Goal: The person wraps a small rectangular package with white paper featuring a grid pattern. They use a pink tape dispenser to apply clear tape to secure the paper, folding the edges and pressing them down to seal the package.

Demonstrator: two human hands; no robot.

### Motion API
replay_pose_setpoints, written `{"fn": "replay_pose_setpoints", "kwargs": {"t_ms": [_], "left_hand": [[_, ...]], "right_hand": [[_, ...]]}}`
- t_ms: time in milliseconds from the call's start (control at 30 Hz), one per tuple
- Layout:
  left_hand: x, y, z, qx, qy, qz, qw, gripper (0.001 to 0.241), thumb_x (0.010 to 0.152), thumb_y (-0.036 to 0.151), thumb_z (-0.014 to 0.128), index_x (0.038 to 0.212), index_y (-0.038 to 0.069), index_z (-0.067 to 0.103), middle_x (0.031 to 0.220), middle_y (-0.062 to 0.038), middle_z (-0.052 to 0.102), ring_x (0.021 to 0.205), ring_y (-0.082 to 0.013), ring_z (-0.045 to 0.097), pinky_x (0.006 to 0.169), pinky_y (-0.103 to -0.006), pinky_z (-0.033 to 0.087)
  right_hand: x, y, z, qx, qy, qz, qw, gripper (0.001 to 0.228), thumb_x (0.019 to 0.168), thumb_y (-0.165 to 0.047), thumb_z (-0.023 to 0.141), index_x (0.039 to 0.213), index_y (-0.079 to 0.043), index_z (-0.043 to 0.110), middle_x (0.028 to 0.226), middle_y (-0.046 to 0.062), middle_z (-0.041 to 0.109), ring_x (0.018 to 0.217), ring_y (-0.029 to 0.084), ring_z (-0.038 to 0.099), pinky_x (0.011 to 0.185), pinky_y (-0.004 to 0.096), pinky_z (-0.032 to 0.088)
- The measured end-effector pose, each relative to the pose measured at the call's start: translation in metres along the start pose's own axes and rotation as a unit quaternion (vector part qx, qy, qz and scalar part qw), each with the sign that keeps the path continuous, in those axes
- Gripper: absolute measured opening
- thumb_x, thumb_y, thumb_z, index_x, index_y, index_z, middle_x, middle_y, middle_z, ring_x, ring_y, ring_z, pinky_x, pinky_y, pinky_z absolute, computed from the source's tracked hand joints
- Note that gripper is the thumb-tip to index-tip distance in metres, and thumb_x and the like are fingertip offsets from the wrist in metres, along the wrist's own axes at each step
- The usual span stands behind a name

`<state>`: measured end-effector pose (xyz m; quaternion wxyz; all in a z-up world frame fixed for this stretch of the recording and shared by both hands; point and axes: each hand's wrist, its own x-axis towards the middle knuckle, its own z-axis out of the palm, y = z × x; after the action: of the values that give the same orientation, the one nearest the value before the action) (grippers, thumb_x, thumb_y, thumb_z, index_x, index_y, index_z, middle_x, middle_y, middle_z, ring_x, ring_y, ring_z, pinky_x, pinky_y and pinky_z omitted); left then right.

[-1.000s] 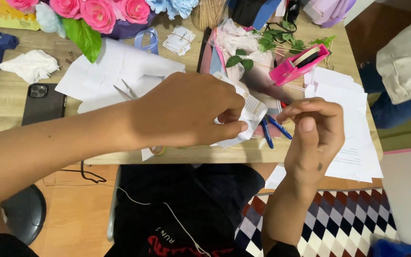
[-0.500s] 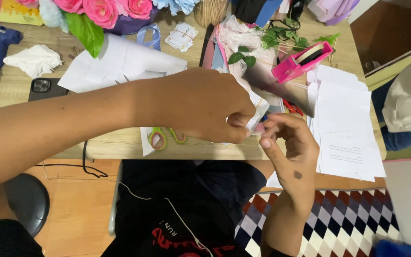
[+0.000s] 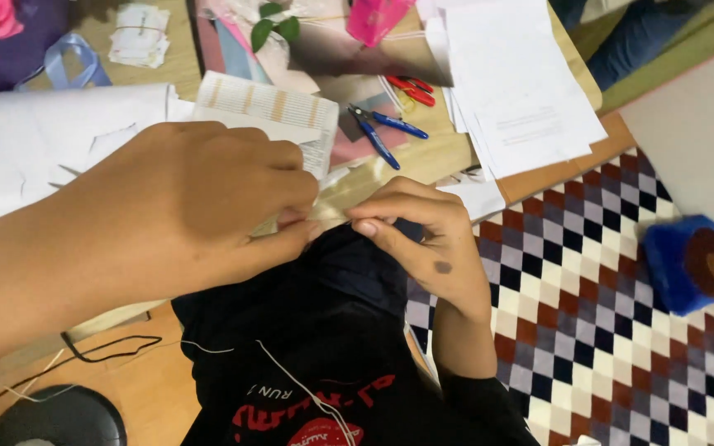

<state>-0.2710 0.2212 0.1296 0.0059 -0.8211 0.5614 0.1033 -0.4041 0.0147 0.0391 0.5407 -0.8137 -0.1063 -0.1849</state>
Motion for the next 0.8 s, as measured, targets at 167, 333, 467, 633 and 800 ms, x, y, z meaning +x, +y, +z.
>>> {"fn": "replay_pose_setpoints", "kwargs": {"t_ms": [167, 333, 467, 633, 800], "left_hand": [[-0.002, 0.004, 0.002, 0.052, 0.099, 0.053, 0.992, 0.037, 0.102, 0.046, 0.059, 0.076, 0.022, 0.068, 0.073, 0.006, 0.063, 0.062, -0.0269, 0.063, 0.063, -0.0430, 0.052], [0.006, 0.001, 0.000, 0.113, 0.029, -0.029, 0.993, 0.045, 0.104, 0.052, 0.050, 0.072, 0.023, 0.065, 0.072, 0.007, 0.061, 0.067, -0.0292, 0.065, 0.060, -0.0432, 0.049], [0.020, -0.010, -0.009, 0.049, -0.071, -0.120, 0.989, 0.043, 0.106, 0.052, 0.048, 0.083, 0.023, 0.069, 0.081, 0.005, 0.070, 0.077, -0.0280, 0.067, 0.068, -0.0460, 0.050], [0.033, -0.039, -0.010, -0.049, -0.109, -0.155, 0.981, 0.051, 0.107, 0.051, 0.052, 0.074, 0.013, 0.064, 0.066, -0.001, 0.063, 0.072, -0.0236, 0.061, 0.070, -0.0424, 0.045], [0.043, -0.066, -0.006, -0.132, -0.108, -0.121, 0.978, 0.066, 0.107, 0.047, 0.061, 0.059, 0.013, 0.033, 0.055, -0.001, 0.028, 0.053, -0.0192, 0.025, 0.054, -0.0375, 0.023]], "right_hand": [[-0.013, 0.001, -0.007, 0.001, 0.043, 0.031, 0.999, 0.026, 0.097, -0.009, 0.073, 0.122, -0.005, 0.069, 0.093, 0.006, 0.073, 0.086, 0.015, 0.069, 0.084, 0.025, 0.058], [-0.005, -0.003, -0.007, 0.012, 0.047, 0.059, 0.997, 0.005, 0.093, -0.008, 0.076, 0.096, -0.005, 0.073, 0.093, 0.007, 0.074, 0.084, 0.014, 0.068, 0.079, 0.024, 0.053], [0.015, 0.006, -0.002, -0.031, 0.018, 0.046, 0.998, 0.004, 0.095, -0.011, 0.075, 0.096, -0.006, 0.074, 0.107, 0.008, 0.073, 0.103, 0.017, 0.067, 0.087, 0.025, 0.052], [0.039, 0.021, 0.003, -0.068, -0.002, 0.012, 0.998, 0.001, 0.097, -0.008, 0.074, 0.097, -0.009, 0.074, 0.104, 0.007, 0.071, 0.099, 0.017, 0.063, 0.086, 0.028, 0.047], [0.058, 0.042, 0.003, 0.027, -0.033, 0.087, 0.995, 0.010, 0.100, -0.009, 0.071, 0.108, -0.004, 0.074, 0.092, 0.006, 0.075, 0.085, 0.011, 0.069, 0.081, 0.020, 0.054]]}}
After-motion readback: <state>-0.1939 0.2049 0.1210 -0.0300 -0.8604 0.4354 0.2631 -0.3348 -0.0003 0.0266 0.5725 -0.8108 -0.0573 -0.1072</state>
